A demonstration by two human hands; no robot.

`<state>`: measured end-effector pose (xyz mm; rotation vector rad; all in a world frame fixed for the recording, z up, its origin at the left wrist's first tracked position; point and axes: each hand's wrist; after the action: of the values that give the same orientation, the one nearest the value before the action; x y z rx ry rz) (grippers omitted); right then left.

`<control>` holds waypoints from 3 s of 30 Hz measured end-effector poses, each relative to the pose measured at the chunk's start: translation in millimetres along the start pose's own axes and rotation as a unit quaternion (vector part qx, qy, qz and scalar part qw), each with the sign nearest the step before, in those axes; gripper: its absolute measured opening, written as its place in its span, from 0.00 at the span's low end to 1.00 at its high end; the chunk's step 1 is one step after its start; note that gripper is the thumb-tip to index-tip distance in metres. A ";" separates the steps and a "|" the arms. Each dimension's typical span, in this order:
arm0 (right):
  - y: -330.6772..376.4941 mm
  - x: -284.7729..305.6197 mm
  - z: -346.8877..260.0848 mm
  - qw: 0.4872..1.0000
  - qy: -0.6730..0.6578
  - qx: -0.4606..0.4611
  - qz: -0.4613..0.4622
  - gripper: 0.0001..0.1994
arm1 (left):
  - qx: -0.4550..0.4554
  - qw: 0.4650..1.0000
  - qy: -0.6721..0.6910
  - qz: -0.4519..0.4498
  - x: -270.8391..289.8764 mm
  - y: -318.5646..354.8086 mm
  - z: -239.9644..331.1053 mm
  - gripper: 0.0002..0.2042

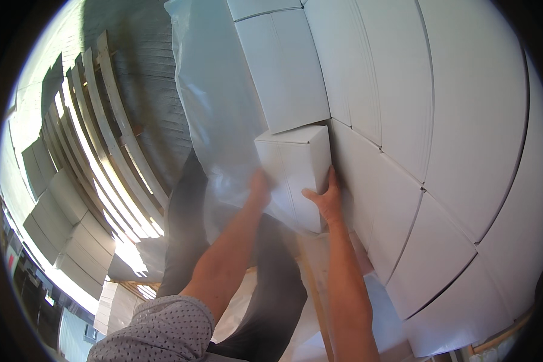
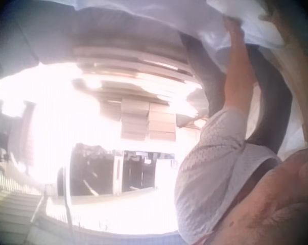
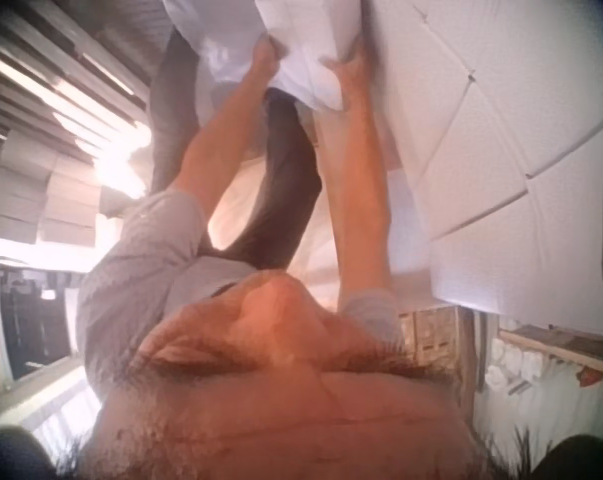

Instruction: The person repeatedly picks up white rectangular blocks from a pallet and places them onto a stack on another pallet. The person handles the blocks one at a time, moving between two pallets in a warehouse setting.

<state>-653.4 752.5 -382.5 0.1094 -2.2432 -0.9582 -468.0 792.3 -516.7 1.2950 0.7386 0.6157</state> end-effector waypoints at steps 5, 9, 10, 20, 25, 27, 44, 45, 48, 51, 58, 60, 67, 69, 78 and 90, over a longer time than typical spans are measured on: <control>-22.0 1.5 3.9 0.999 0.032 0.002 -0.033 0.51 | -0.001 1.000 -0.005 -0.010 -10.8 14.3 4.1 0.21; -11.0 -9.4 -12.2 0.987 0.127 0.047 0.091 0.42 | 0.014 1.000 -0.001 -0.005 -26.0 37.0 -3.3 0.23; -5.0 -14.6 -19.2 0.977 0.154 0.046 0.140 0.39 | 0.020 1.000 0.001 0.019 -29.7 44.2 -8.9 0.23; 40.6 -51.6 -10.9 0.961 0.046 -0.231 0.143 0.18 | -0.014 0.987 -0.157 -0.039 -51.2 71.6 -3.2 0.32; 69.7 -56.2 40.9 0.964 0.176 -0.170 0.103 0.14 | 0.089 0.975 -0.190 -0.073 -8.4 60.0 -11.4 0.33; 71.3 -53.3 72.5 0.946 0.299 -0.110 0.052 0.15 | 0.022 0.885 -0.445 -0.133 16.0 57.2 -24.2 0.33; 36.3 -46.5 110.9 0.749 -0.497 -0.417 0.130 0.22 | 0.118 0.831 -0.528 -0.129 -2.9 43.9 -48.1 0.23; 37.2 -47.0 108.6 0.753 -0.492 -0.415 0.138 0.22 | 0.157 0.838 -0.511 -0.108 -8.3 40.8 -49.2 0.23; 44.0 -50.3 107.5 0.738 -0.522 -0.397 0.160 0.21 | 0.132 0.783 -0.583 -0.172 -14.7 36.8 -44.9 0.22; 60.7 -51.2 116.6 0.852 -0.422 -0.290 0.104 0.19 | 0.090 0.783 -0.576 -0.216 -10.9 42.4 -41.1 0.22; 71.1 -69.8 189.9 0.941 -0.266 -0.186 0.100 0.13 | 0.160 0.827 -0.533 -0.082 -21.4 50.2 -37.1 0.19; 61.9 -77.6 204.6 0.932 -0.257 -0.231 0.108 0.10 | 0.120 0.758 -0.625 -0.144 -23.9 55.8 -27.5 0.18; 54.7 -79.0 70.5 0.969 0.191 -0.131 0.082 0.07 | -0.132 0.670 -0.681 -0.265 -4.1 91.0 73.5 0.16; 69.2 -75.1 -3.0 0.991 0.123 -0.051 -0.019 0.07 | -0.022 0.866 -0.483 -0.129 6.7 104.9 117.3 0.16; 177.2 -36.5 -232.5 0.982 -0.140 0.006 -0.127 0.16 | -0.239 0.678 -0.691 -0.081 67.3 226.2 379.8 0.09; 269.4 38.6 -270.1 0.880 -0.423 -0.212 -0.055 0.12 | -0.339 0.390 -0.839 -0.172 123.0 238.9 487.6 0.06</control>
<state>-466.0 771.1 -48.5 -0.4750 -2.7175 -1.7937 -11.4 626.2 -245.0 0.3563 -0.9573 -0.8305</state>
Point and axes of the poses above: each hand's wrist, its own y-axis away from the middle knuckle, its own x-axis out of the back of the hand, z = x × y, and after that the axes turned 7 degrees about y, right-handed
